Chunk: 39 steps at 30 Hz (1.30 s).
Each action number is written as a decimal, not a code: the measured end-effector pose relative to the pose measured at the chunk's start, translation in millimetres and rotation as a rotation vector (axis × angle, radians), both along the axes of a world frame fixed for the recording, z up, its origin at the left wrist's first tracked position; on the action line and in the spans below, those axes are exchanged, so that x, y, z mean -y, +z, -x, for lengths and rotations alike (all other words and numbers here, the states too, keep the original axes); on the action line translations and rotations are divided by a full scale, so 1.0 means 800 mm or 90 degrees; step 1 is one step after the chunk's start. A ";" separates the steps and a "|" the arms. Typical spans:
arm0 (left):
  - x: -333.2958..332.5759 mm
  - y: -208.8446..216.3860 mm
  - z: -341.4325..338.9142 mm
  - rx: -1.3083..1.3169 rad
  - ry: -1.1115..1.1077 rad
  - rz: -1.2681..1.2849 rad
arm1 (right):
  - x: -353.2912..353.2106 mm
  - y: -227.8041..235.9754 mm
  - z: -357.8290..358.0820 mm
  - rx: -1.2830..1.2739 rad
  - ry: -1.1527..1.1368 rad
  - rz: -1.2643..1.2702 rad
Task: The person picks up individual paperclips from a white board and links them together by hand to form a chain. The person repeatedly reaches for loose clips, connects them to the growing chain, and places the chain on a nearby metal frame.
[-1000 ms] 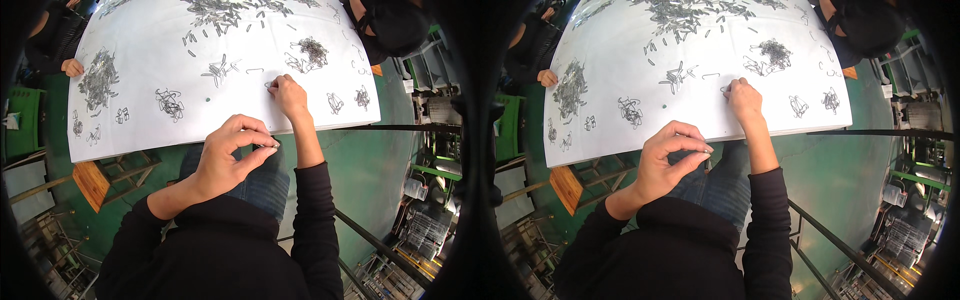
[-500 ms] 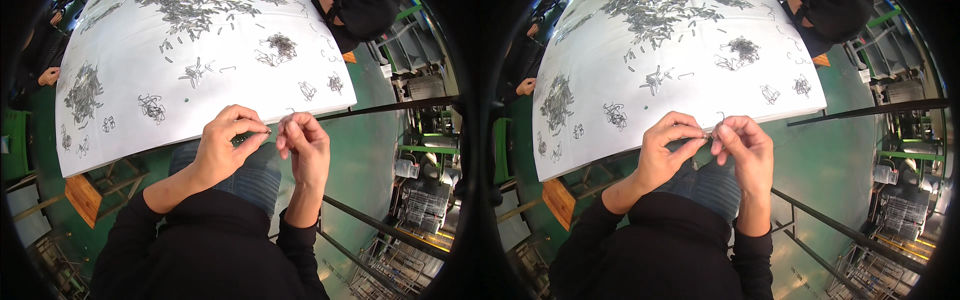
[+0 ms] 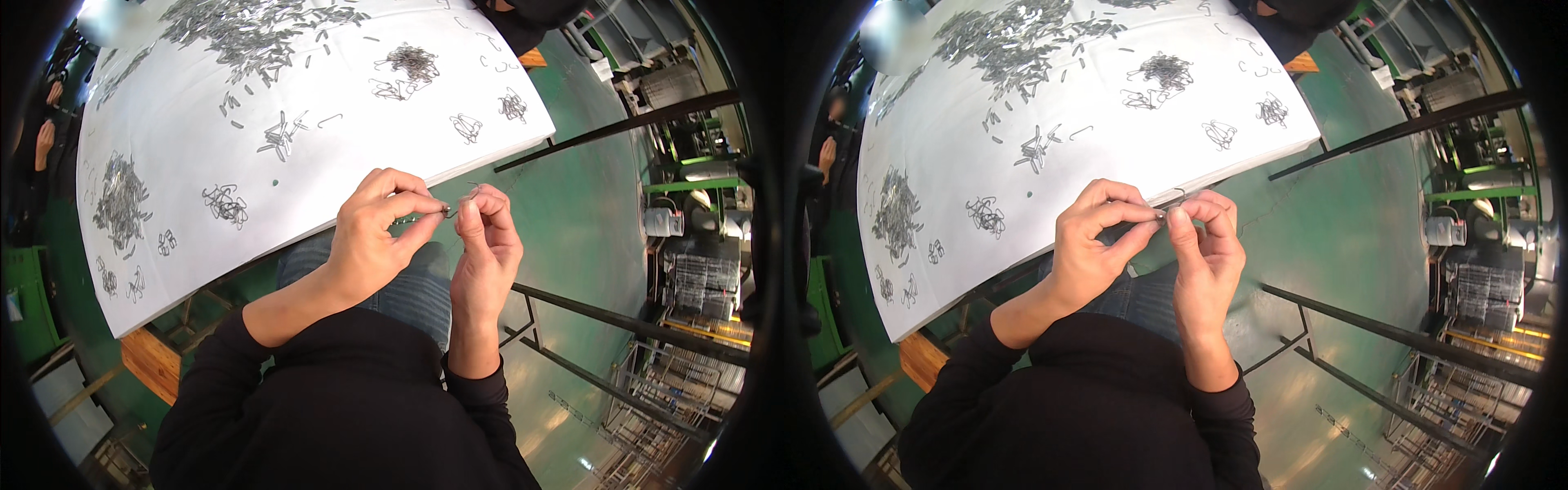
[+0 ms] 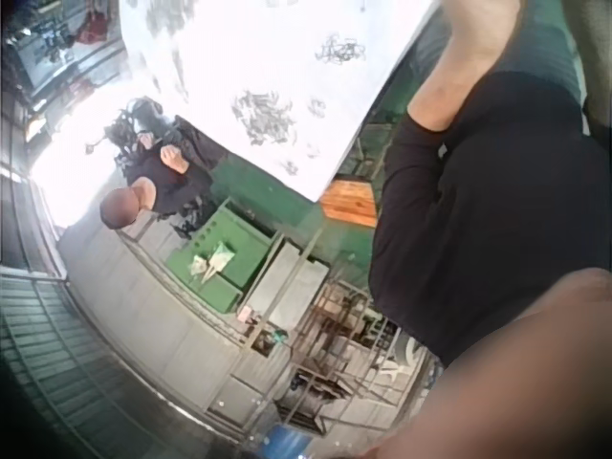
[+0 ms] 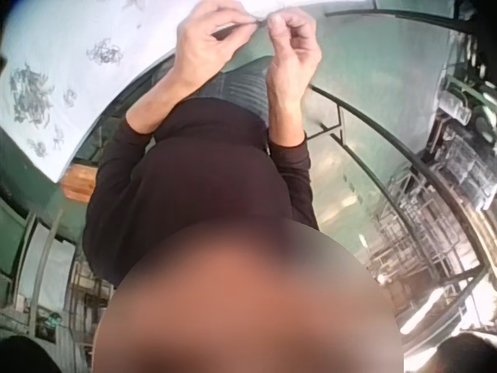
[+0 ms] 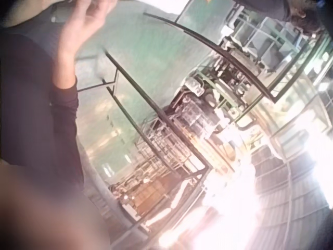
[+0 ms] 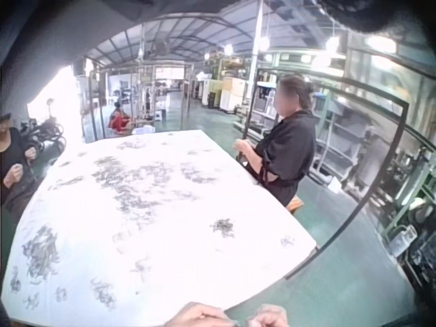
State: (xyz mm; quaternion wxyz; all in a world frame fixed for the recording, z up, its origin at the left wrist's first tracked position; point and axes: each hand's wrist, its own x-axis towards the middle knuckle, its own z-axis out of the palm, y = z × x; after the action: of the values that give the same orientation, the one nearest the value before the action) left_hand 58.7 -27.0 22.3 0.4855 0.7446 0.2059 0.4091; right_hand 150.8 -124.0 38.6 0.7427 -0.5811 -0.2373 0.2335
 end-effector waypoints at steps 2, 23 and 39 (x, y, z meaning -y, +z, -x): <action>0.000 0.003 -0.009 0.009 -0.005 -0.007 | 0.002 0.005 -0.001 0.016 -0.033 0.008; -0.036 0.073 -0.078 -0.011 -0.223 -0.099 | 0.073 0.131 -0.076 0.254 -0.406 -0.076; -0.080 0.073 -0.093 0.009 -0.327 0.014 | 0.294 0.406 -0.050 0.534 -0.628 0.070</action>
State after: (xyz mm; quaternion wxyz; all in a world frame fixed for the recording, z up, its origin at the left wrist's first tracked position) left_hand 133.5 37.2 80.8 0.5830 0.7643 0.0107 0.2753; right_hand 190.9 -359.5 363.8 0.5761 -0.7009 -0.2004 -0.3697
